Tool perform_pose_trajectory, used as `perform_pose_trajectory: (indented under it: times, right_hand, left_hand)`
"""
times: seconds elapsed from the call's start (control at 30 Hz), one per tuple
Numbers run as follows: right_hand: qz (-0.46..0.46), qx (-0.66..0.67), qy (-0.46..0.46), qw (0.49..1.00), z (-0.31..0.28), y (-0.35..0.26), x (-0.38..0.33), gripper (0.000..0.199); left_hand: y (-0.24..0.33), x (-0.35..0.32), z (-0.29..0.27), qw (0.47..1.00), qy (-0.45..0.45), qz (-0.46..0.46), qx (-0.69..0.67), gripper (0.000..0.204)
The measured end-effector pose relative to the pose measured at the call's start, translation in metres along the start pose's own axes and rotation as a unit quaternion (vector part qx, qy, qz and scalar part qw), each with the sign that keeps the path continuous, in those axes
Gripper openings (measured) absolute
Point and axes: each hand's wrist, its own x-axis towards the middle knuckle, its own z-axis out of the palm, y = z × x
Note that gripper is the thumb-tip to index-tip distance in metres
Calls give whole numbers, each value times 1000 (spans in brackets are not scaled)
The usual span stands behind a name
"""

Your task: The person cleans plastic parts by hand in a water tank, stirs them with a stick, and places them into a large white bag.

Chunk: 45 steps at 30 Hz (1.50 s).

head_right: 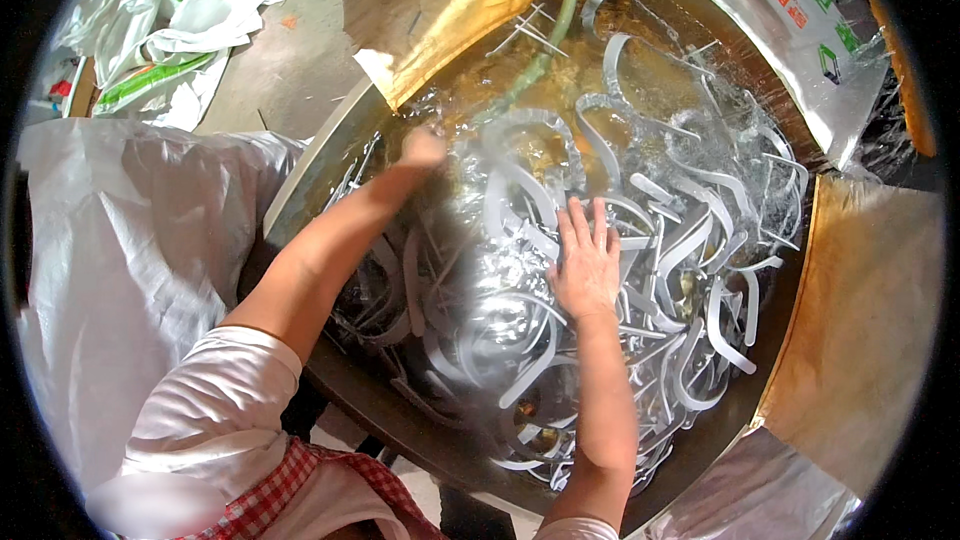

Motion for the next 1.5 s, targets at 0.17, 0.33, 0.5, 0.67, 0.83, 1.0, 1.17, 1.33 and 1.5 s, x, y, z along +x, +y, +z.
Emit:
perform_pose_trajectory:
  times: [0.17, 0.33, 0.5, 0.67, 0.83, 1.0, 1.17, 1.33, 1.5]
  right_hand:
    - [-1, 34, 15, 999, -3, -4, 0, 69]
    - [-16, 14, 22, 1000, -3, -10, 2, 68]
    - [-4, -3, 0, 1000, 5, -7, 1, 70]
    - [-10, -1, -15, 1000, -4, -15, 4, 71]
    - [-16, 14, -4, 1000, 1, -17, 6, 68]
    - [-2, 12, -13, 1000, 3, -10, 2, 66]
    - [-18, 23, 5, 1000, 1, -18, 5, 69]
    - [-24, 17, 3, 1000, 3, -17, 6, 70]
    - [-15, 15, 18, 1000, 9, -10, 2, 72]
  left_hand:
    - [16, -36, -38, 992, 80, 84, 51, 25]
    - [-2, -5, -33, 976, -1, 142, -166, 33]
    - [13, 15, -10, 969, -55, 26, -239, 28]
    - [5, 45, 11, 991, -70, 43, -110, 34]
    - [15, 62, 20, 991, -123, 43, -41, 52]
    - [28, 14, 7, 875, -242, 21, -418, 75]
    - [15, 35, 4, 941, -119, -93, -303, 58]
    - [36, 25, -5, 992, 84, 34, -91, 51]
    - [44, 13, -14, 884, -172, -89, -425, 72]
